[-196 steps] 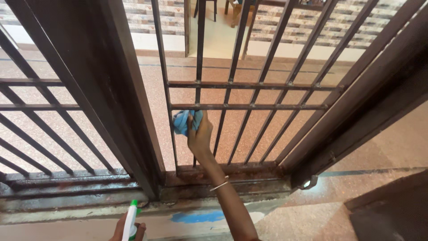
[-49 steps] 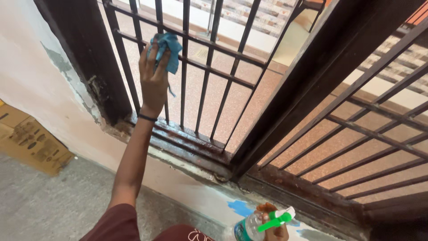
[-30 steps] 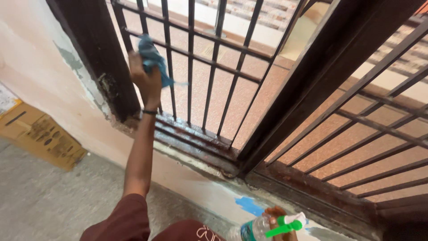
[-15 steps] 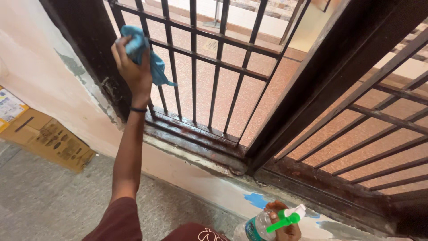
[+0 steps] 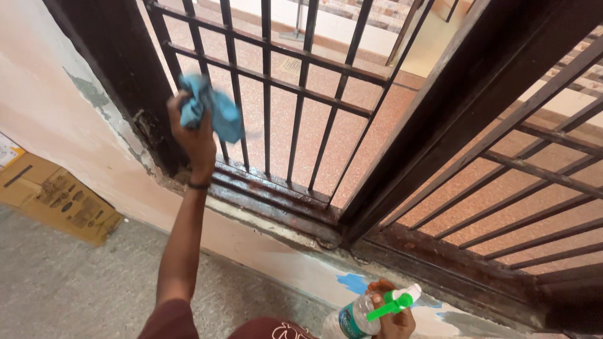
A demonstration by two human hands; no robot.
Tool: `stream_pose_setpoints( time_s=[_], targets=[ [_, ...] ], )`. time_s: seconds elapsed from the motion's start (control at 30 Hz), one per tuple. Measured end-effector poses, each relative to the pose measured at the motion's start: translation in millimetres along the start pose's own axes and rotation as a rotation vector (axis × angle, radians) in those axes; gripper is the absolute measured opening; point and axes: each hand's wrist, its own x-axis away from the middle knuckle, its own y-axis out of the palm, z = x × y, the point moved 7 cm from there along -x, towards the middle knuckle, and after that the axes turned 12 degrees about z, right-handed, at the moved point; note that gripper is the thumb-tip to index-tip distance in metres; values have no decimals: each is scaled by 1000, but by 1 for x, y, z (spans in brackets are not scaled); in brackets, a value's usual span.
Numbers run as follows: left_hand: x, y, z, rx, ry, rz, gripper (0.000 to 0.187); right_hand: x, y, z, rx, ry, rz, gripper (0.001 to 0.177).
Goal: The person sprays a cleaning solution and wipes the bars of a metal window grill using a blue cloth, moving across different sections of the frame.
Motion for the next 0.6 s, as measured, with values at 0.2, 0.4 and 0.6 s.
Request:
stream_pose_setpoints(
  time_s=[0.2,0.4,0.6],
  targets=[
    [22,64,-6,5,7,-88,31,3,-2,-10,49,83,118,40],
    [118,12,-91,-316,-346,-154,25,13,4,-26,-90,45,69,41],
    [60,32,-33,106,-318,-25,73,13,0,-31,-179,2,127,38]
  ],
)
